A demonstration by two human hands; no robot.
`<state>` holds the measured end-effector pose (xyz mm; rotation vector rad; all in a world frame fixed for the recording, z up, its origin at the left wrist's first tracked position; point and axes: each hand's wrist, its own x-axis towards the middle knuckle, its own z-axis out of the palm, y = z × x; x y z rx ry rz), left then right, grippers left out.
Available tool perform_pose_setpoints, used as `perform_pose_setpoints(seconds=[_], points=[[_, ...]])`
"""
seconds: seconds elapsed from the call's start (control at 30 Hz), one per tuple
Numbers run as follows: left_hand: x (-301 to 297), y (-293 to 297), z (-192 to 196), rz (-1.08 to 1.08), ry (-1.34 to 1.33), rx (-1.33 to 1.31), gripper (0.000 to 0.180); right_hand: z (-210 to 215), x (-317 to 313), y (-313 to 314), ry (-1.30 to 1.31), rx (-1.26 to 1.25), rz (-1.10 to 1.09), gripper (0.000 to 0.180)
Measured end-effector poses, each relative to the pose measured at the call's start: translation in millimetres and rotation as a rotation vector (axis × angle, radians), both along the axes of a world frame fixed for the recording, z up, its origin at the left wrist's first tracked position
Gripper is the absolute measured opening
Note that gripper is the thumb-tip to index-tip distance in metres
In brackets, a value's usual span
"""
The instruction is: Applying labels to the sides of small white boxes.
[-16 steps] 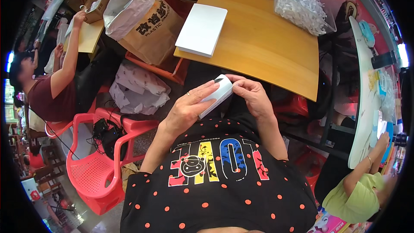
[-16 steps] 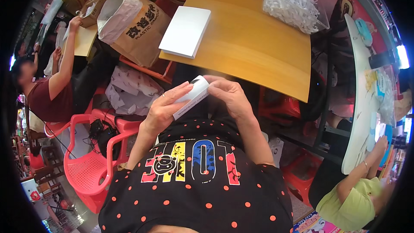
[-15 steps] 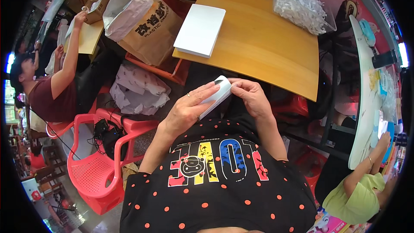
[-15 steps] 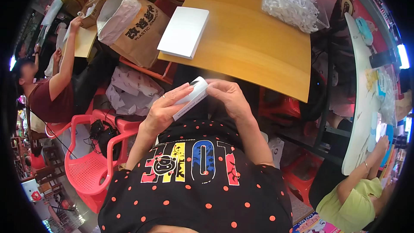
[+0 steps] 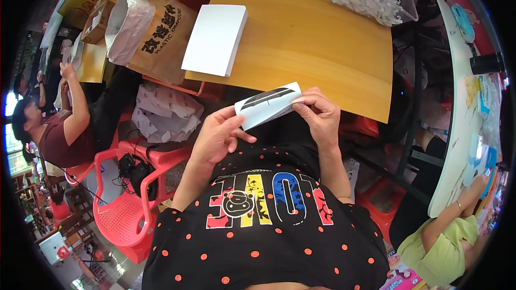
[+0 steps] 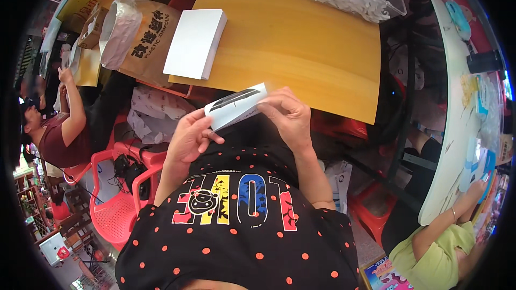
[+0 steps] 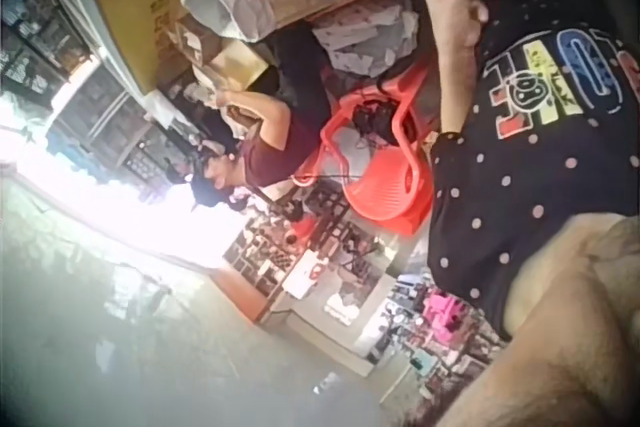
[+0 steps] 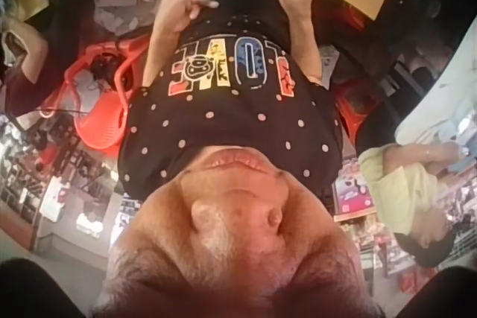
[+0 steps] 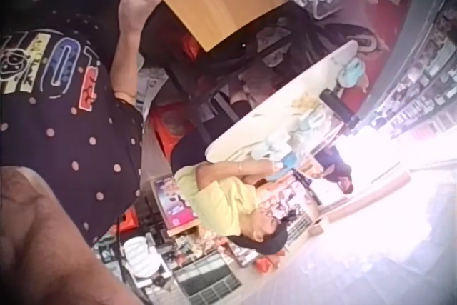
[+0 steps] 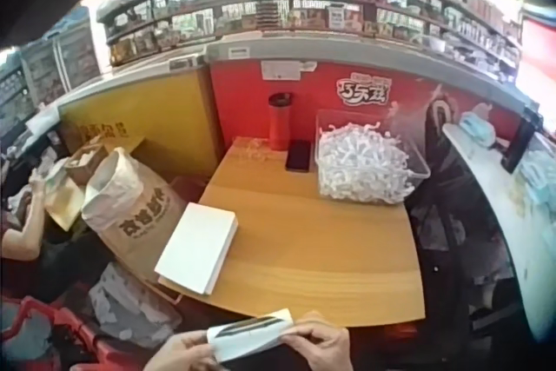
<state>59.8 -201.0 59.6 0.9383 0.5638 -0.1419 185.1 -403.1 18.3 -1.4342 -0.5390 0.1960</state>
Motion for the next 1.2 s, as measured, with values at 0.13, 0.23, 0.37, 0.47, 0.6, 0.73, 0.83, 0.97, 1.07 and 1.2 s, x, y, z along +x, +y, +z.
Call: perform_pose_setpoints(seconds=[0.13,0.23,0.37,0.47,0.6,0.73,0.83,0.97,1.07,1.2], points=[[8,5,-20,-0.123,-0.002,-0.152,0.031,1,0,-3,0.228,0.099,-0.03,0.005],[11,0,-15,-0.075,0.043,-0.141,0.031,-6,-4,5,0.321,0.18,-0.118,0.006],[7,8,-15,0.019,0.034,-0.217,0.03,-10,-6,22,0.425,0.237,-0.102,0.008],[2,22,-16,0.073,-0.055,-0.364,0.031,-12,-7,36,0.447,0.242,-0.065,0.01],[-5,22,-19,0.124,-0.053,-0.035,0.027,-11,-8,52,0.465,0.193,-0.03,0.01],[-10,27,-28,0.2,-0.086,0.095,0.022,-3,-11,67,0.505,0.176,-0.026,0.01],[-13,32,-32,0.216,-0.114,0.165,0.022,-1,-12,71,0.537,0.099,0.012,0.012],[-16,34,-37,0.188,-0.1,0.156,0.024,-11,-10,65,0.531,0.056,0.089,0.013],[-16,34,-39,0.183,-0.109,0.155,0.025,-14,-11,66,0.557,0.055,0.087,0.011],[-17,35,-42,0.174,-0.119,0.143,0.026,-19,-12,66,0.605,0.064,0.085,0.01]])
